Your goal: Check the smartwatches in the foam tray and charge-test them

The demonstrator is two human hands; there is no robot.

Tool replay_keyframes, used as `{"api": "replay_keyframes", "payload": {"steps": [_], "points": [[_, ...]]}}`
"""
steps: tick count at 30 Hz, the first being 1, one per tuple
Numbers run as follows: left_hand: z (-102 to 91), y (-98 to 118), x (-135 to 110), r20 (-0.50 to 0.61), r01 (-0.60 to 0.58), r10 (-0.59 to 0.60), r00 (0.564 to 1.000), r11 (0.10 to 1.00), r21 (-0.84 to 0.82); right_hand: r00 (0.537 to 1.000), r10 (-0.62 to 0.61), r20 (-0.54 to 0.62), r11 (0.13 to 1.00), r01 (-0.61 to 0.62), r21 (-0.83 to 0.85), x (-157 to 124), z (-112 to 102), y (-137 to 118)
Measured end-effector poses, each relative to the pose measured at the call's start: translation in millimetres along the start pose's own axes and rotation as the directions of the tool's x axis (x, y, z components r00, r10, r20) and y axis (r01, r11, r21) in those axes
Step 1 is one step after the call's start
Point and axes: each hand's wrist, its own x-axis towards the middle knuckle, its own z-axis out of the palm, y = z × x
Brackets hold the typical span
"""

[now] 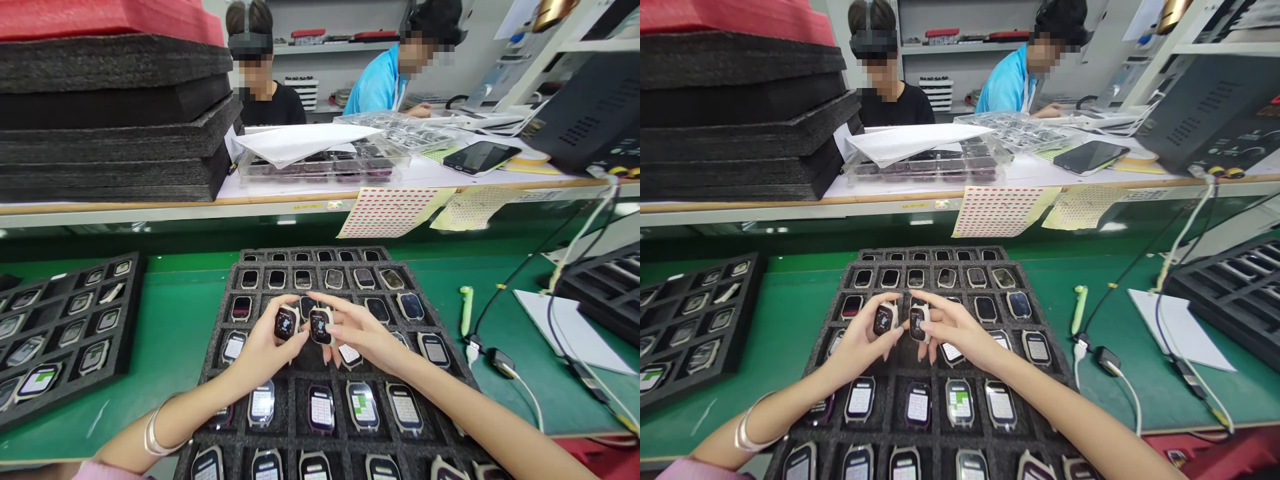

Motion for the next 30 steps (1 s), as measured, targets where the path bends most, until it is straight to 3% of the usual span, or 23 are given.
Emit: {"api": "replay_keyframes", "payload": {"steps": [5,9,30], "points": [[-4.1,10,1,0.016,0.073,-0.071,0.997,0.964,-0.255,0.999,0.01,-0.032,0.999,-0.009,0.037,1,-1,-1],[-5.8,15,1,0.036,0.148,-0.145,0.989,0.923,-0.354,0.996,0.007,-0.094,1.0,-0.008,-0.01,1,-4,2],[-4.4,10,2,0.069,0.128,-0.113,0.991,0.951,-0.282,0.98,-0.025,-0.196,0.985,-0.008,-0.17,-1,-3,7]]}}
